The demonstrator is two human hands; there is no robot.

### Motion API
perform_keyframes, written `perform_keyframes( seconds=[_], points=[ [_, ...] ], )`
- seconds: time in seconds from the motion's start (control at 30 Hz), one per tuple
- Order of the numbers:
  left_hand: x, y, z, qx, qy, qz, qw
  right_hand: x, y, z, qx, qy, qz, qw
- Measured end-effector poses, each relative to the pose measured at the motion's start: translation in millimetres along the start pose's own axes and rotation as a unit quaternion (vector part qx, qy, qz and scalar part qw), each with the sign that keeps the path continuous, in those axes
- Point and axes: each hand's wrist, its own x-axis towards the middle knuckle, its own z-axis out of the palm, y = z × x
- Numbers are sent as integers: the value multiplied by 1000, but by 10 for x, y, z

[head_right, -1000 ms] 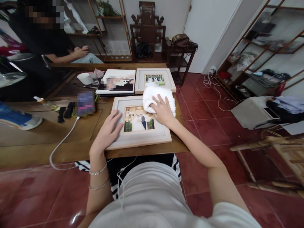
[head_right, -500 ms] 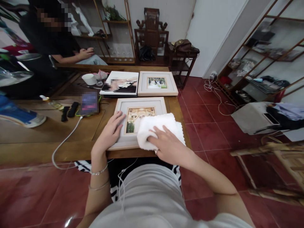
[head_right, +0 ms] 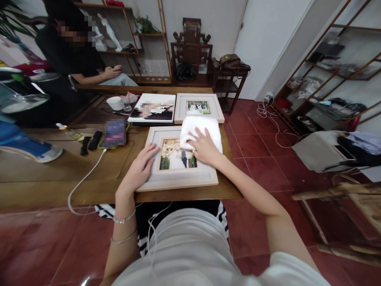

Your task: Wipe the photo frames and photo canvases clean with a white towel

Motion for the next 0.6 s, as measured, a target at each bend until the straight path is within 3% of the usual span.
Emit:
perform_keyframes(
  seconds=[0.2, 0.3, 0.4, 0.6],
  points=[
    [-8, -4, 23, 13, 10, -10, 1000, -825, -536, -490, 89, -135, -93, 982],
    [-8, -6, 20, 20, 7, -5, 1000, -1038, -620, -586, 124, -151, -123, 973],
    [-1, -2, -2, 20, -7, 0, 1000, -914, -558, -449, 119, -118, -94, 981],
    [19, -9, -44, 14, -21, 6, 1000, -171, -32, -90, 55, 20, 8, 998]
  ],
)
